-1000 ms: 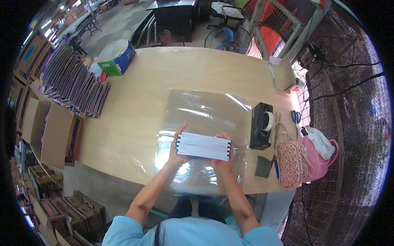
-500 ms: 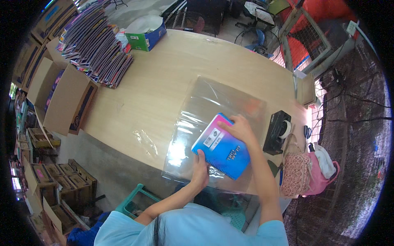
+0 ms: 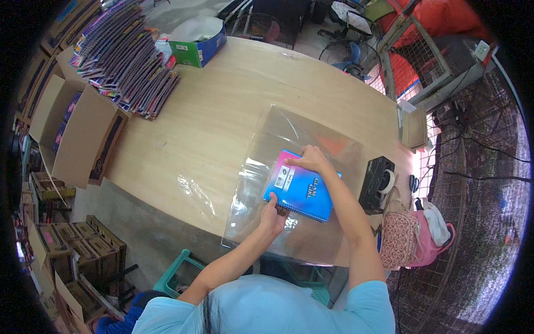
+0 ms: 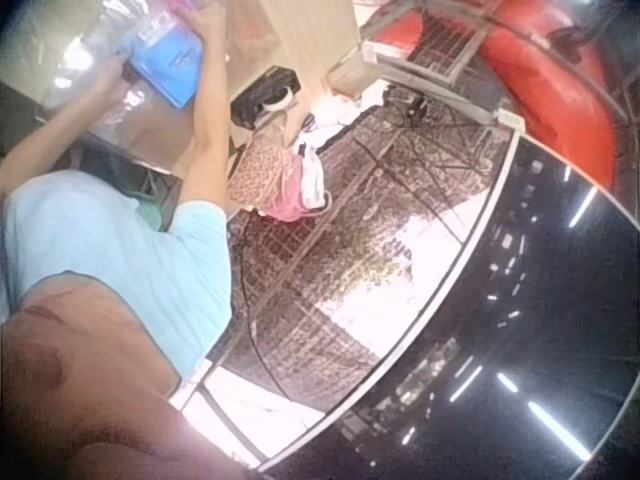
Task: The person wraps spiral-bound notebooks in clear plastic film on a wooden table. They fold the film over the notebooks and secure the edges with adhesive tape from a dispenser. The wrapped notebooks are then placed into a cardboard box.
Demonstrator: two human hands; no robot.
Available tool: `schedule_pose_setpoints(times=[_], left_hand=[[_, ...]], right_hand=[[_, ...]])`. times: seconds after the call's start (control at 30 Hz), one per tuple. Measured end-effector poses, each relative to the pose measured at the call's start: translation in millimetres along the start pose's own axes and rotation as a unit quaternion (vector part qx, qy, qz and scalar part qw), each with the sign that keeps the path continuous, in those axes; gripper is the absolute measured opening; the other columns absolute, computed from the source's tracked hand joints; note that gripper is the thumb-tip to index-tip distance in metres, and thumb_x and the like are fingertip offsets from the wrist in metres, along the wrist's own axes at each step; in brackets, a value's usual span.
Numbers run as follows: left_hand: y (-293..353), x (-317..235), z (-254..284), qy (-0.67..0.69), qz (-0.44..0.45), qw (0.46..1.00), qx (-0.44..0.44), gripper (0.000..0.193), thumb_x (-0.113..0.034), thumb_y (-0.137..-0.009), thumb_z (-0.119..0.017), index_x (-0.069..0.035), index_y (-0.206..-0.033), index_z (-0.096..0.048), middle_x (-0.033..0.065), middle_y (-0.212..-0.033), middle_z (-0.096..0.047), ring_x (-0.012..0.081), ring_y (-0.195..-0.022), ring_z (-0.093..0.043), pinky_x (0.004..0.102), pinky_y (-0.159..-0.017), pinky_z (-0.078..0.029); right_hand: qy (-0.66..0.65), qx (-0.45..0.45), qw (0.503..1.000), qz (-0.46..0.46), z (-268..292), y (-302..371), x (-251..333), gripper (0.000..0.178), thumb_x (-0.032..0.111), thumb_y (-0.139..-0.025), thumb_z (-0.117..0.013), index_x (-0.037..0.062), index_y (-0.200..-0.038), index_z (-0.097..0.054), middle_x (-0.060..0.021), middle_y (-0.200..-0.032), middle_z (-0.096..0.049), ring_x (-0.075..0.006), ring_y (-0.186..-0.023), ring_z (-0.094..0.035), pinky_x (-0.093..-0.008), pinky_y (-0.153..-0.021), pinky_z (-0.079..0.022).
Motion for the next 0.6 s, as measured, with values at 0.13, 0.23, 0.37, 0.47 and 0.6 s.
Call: schedule_pose_setpoints(times=[0.13, 0.23, 0.37, 0.47, 0.6], left_hand=[[-2.8, 0.1, 0.6, -0.007, 0.003, 0.999, 0.032, 0.039, -0.044, -0.094, -0.053, -0.011, -0.115, -0.054, 0.0017, -0.103, -0.058, 0.018, -0.096, -0.054, 0.0341, -0.086, -0.041], [-7.3, 3.2, 25.0, -0.157, 0.013, 0.987, 0.027, 0.035, -0.039, -0.093, -0.056, -0.011, -0.114, -0.055, 0.0021, -0.099, -0.058, 0.0172, -0.095, -0.054, 0.0349, -0.08, -0.041], [74.5, -29.3, 28.0, -0.754, -0.369, 0.528, 0.128, 0.025, -0.026, -0.085, -0.063, -0.013, -0.106, -0.058, 0.0058, -0.093, -0.059, 0.0196, -0.095, -0.057, 0.0375, -0.074, -0.043], [79.7, -21.6, 51.4, -0.859, -0.38, 0.224, 0.26, 0.021, -0.017, -0.078, -0.063, -0.013, -0.098, -0.059, 0.008, -0.091, -0.059, 0.023, -0.094, -0.059, 0.039, -0.071, -0.044], [84.5, -25.2, 29.0, -0.836, -0.348, 0.279, 0.319, 0.018, -0.007, -0.077, -0.058, -0.01, -0.094, -0.057, 0.0091, -0.088, -0.059, 0.0312, -0.083, -0.063, 0.0448, -0.067, -0.048]], right_hand=[[0.029, -0.02, 0.999, 0.002, -3.0, 4.1, -2.9, 0.082, 0.072, -0.052, -0.074, -0.006, -0.078, -0.069, -0.024, -0.08, -0.066, -0.0354, -0.081, -0.065, -0.0437, -0.073, -0.052], [0.085, -0.126, 0.987, 0.056, 0.0, 10.2, -0.7, 0.073, 0.066, -0.056, -0.075, -0.0011, -0.084, -0.071, -0.0187, -0.08, -0.064, -0.0328, -0.086, -0.061, -0.0418, -0.079, -0.049], [-0.024, -0.323, 0.937, 0.13, 29.4, 71.9, 18.4, 0.048, 0.046, -0.064, -0.08, 0.005, -0.088, -0.071, -0.0126, -0.082, -0.061, -0.0294, -0.089, -0.058, -0.0391, -0.083, -0.046], [-0.112, -0.316, 0.928, 0.162, 29.6, 156.0, 45.9, 0.028, 0.027, -0.068, -0.081, 0.0061, -0.083, -0.07, -0.0096, -0.08, -0.059, -0.0277, -0.087, -0.057, -0.0396, -0.079, -0.046], [-0.091, -0.283, 0.943, 0.15, -14.2, 229.3, 37.6, 0.029, 0.027, -0.069, -0.079, 0.0072, -0.086, -0.068, -0.0076, -0.083, -0.06, -0.027, -0.086, -0.057, -0.0404, -0.076, -0.046]])
Point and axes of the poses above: each hand's wrist, its own y-axis away from the middle knuckle, its own z-axis out of the back of the hand, x = y × z, the point moved 4 cm from there along -y, towards the middle knuckle
